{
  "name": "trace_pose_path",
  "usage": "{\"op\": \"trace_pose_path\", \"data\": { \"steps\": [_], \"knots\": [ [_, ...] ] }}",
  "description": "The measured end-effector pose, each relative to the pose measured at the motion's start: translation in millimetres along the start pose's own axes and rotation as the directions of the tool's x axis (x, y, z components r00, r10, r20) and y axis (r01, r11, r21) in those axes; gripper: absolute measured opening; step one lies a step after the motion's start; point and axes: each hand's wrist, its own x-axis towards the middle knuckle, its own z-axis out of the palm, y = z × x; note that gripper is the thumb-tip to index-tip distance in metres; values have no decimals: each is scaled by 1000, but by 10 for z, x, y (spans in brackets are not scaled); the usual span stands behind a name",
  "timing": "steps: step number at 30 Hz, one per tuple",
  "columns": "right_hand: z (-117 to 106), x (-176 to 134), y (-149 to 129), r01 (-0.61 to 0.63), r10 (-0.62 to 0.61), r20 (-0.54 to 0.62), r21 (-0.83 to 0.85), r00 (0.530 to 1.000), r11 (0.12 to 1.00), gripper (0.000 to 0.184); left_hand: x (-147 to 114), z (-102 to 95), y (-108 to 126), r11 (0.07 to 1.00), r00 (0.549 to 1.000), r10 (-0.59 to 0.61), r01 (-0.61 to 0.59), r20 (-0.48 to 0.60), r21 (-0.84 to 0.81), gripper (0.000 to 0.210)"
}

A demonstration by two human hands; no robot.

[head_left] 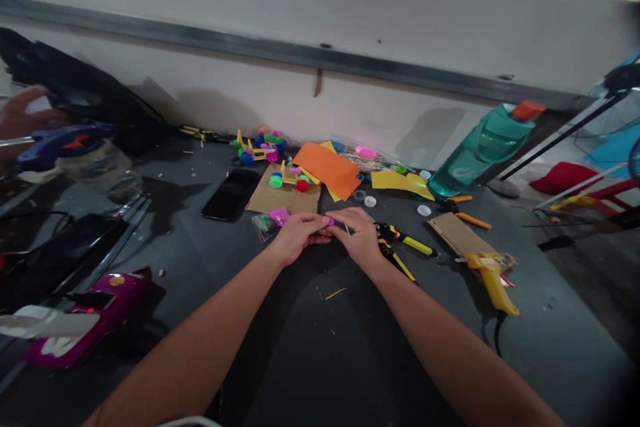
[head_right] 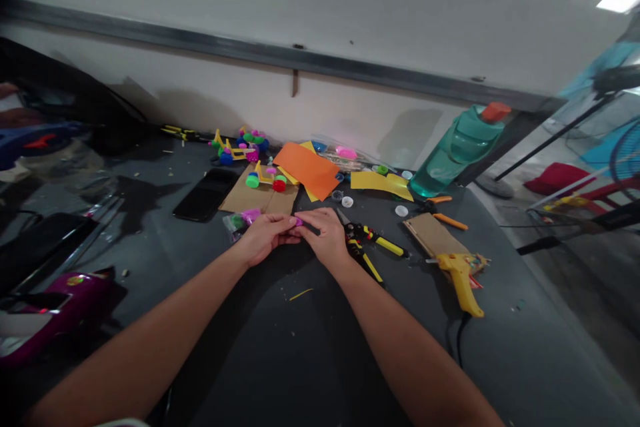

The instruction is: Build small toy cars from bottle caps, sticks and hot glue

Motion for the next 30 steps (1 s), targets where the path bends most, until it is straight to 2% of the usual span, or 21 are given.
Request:
{"op": "trace_pose_path", "data": {
  "steps": [5,10,17,23,30],
  "knots": [
    [-14,2,-65,-39,39,7,19,999,999,25,8,10,-26,999,998,26,-24,-57,43,20],
    [-26,9,-91,-123,125,-24,67,992,990,8,4,16,-47,996,996,62,-58,-56,74,22],
    [-15,-3,-29,-188,196,-69,108,978,976,6,11,-3,-37,998,997,60,-59,-48,35,23],
    [-10,-15,-11,-177,184,-70,96,980,979,4,18,-2,-52,995,995,79,-76,-62,58,24],
    [-17,-20,-42,-123,123,-53,-11,991,992,9,10,41,-47,994,992,78,-69,-101,84,22]
  ]
}}
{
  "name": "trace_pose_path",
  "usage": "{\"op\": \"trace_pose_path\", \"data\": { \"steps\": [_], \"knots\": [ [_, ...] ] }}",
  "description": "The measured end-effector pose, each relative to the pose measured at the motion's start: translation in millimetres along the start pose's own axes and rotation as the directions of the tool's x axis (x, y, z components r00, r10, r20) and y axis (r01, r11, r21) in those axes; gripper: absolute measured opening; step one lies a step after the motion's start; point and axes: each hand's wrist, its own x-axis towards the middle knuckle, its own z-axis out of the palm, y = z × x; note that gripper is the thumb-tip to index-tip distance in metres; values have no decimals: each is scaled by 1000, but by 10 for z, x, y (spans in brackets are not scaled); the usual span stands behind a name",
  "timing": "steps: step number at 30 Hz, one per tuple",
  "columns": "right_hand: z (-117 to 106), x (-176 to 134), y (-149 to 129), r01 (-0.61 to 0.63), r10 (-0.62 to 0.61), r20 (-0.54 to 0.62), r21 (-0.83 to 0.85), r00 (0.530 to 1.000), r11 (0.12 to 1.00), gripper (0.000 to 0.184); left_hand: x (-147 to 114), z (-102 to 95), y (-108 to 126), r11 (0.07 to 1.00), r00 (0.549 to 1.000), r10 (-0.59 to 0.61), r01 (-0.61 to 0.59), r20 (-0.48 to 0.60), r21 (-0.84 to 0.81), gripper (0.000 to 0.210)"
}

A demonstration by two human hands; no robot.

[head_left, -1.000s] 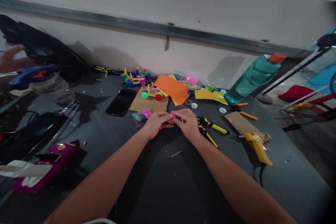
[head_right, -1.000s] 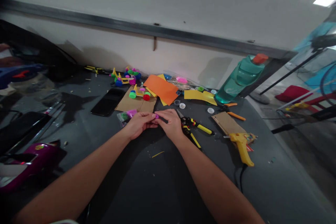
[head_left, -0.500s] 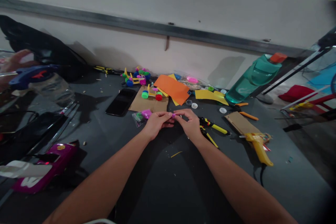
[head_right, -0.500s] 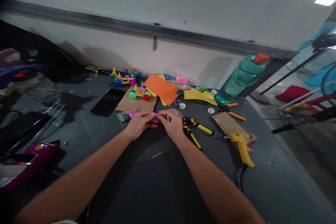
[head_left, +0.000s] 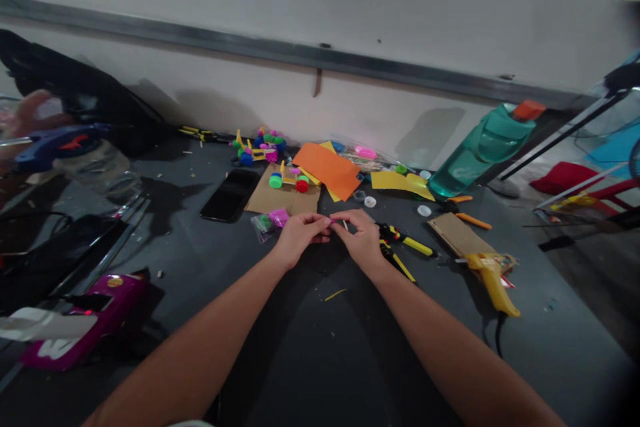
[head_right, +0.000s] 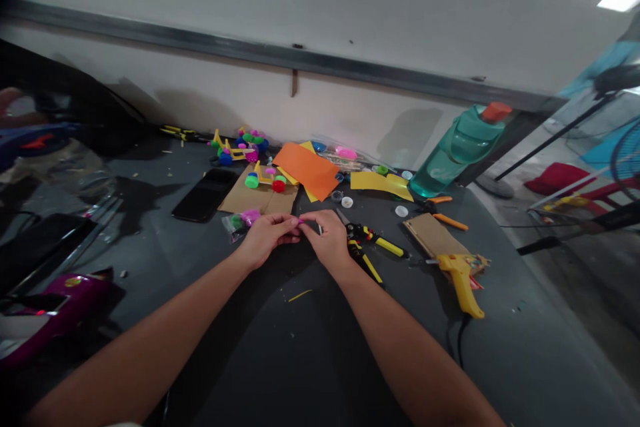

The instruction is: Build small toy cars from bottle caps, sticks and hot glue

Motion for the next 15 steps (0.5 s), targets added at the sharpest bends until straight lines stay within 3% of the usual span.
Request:
{"op": "trace_pose_path", "data": {
  "steps": [9,15],
  "knots": [
    [-4,22,22,31,-30,50,-27,998,999,13,-12,-12,-12,999,999,33,-33,18,-15,26],
    [-15,21,16,33,-33,24,-30,999,999,12,6,-24,-6,1000,1000,-20,20,14,-5,23]
  ]
}}
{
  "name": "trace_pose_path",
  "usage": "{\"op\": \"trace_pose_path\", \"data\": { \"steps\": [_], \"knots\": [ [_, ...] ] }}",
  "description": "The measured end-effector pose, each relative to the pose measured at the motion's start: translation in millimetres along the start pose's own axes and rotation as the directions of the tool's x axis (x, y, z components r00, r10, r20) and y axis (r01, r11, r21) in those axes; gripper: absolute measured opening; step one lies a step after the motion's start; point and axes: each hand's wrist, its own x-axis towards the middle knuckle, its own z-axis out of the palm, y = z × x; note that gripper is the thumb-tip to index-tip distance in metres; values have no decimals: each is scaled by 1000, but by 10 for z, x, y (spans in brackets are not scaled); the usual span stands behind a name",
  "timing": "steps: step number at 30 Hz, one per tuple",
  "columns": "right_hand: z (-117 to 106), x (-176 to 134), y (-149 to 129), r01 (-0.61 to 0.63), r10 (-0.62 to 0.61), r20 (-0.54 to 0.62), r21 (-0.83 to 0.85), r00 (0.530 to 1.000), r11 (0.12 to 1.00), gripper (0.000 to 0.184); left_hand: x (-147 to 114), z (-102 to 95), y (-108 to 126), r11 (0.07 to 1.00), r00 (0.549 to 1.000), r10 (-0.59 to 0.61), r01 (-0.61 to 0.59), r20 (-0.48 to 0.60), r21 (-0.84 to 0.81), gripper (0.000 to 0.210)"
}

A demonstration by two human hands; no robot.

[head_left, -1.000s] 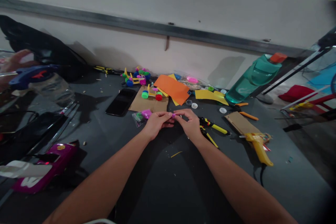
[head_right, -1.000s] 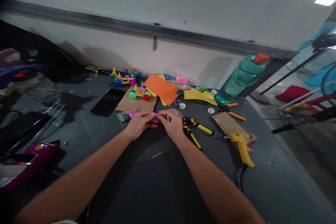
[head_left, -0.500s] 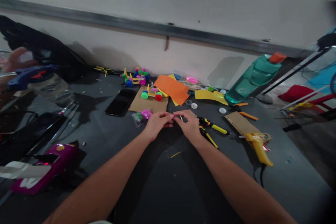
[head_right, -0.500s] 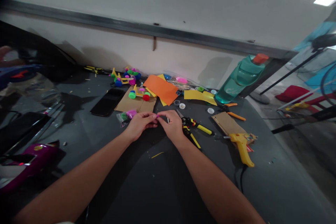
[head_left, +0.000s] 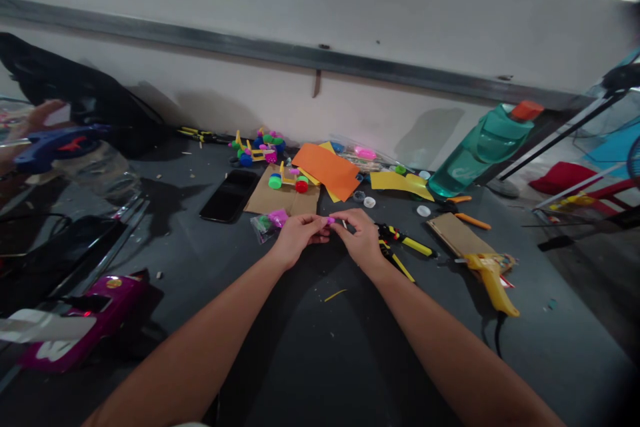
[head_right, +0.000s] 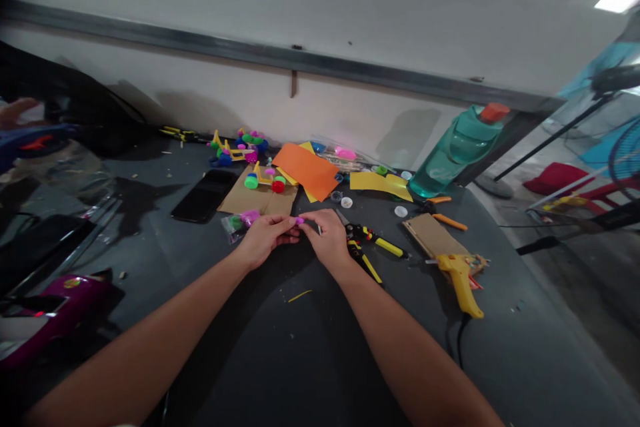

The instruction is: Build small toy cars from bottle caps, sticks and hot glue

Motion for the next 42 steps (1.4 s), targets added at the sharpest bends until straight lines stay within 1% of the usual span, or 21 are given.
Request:
{"op": "trace_pose_path", "data": {
  "steps": [7,12,21,28,36,42],
  "knots": [
    [15,3,25,40,-40,14,2,999,999,18,4,-4,-13,1000,1000,4,-4,6,11,22],
    [17,5,32,53,-53,11,0,999,999,14,4,-8,-5,1000,1000,-2,2,18,-4,23],
    [17,1,-11,104,-103,41,-9,994,995,15,-16,7,20,1000,999,-16,16,36,17,20],
    [20,-3,3,94,-94,33,-13,995,995,18,-10,3,25,1000,999,-14,14,40,7,20],
    [32,-14,2,138,-138,28,-6,990,990,20,15,-6,1,1000,999,-32,32,23,2,24],
    [19,-2,-6,135,-135,32,-2,990,991,20,2,-4,26,999,999,-36,37,34,-28,26]
  ]
}}
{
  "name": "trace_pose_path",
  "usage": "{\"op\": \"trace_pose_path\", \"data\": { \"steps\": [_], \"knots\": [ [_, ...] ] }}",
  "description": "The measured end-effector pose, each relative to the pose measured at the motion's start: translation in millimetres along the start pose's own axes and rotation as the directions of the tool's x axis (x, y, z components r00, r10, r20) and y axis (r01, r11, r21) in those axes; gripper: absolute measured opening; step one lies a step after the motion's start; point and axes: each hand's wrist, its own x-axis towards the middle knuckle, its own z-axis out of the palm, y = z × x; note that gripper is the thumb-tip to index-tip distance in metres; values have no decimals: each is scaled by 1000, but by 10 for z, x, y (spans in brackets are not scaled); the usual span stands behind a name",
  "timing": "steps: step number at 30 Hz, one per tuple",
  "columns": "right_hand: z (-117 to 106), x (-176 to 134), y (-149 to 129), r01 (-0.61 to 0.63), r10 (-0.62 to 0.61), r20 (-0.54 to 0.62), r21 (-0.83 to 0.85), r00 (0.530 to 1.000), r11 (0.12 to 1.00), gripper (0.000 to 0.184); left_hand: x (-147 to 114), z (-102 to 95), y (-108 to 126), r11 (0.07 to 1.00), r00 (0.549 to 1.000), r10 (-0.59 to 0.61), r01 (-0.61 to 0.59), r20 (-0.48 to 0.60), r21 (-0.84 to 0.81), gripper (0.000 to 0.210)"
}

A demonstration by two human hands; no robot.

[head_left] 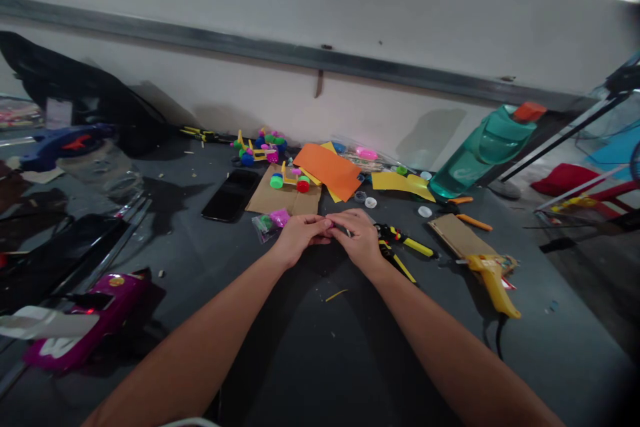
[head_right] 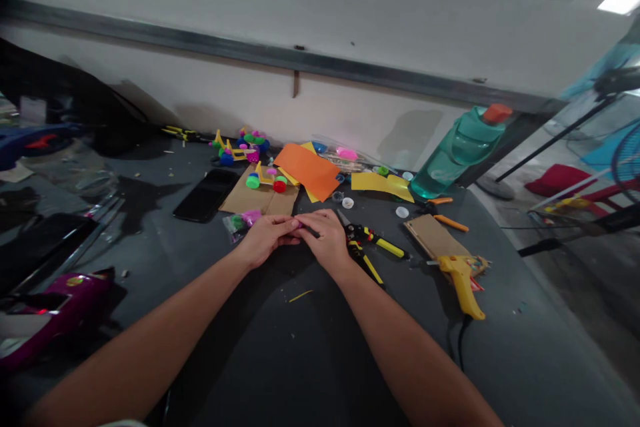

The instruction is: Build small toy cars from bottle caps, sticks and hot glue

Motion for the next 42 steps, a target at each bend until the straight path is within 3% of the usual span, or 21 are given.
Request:
{"op": "trace_pose_path", "data": {
  "steps": [16,21,30,42],
  "knots": [
    [-18,11,-6,-28,28,-29,3,999,1000,15,-13,-21,0,1000,999,-8,7,31,17,21],
    [-25,15,-20,-25,25,-5,38,1000,999,22,-14,-19,10,1000,999,-19,19,50,1,22],
    [-25,13,-29,-73,73,2,39,997,997,14,-19,-38,11,999,996,-19,21,84,-26,21],
    [-39,14,-56,-82,85,-38,71,996,994,14,-33,-24,39,999,997,-23,25,68,-41,19]
  ]
}}
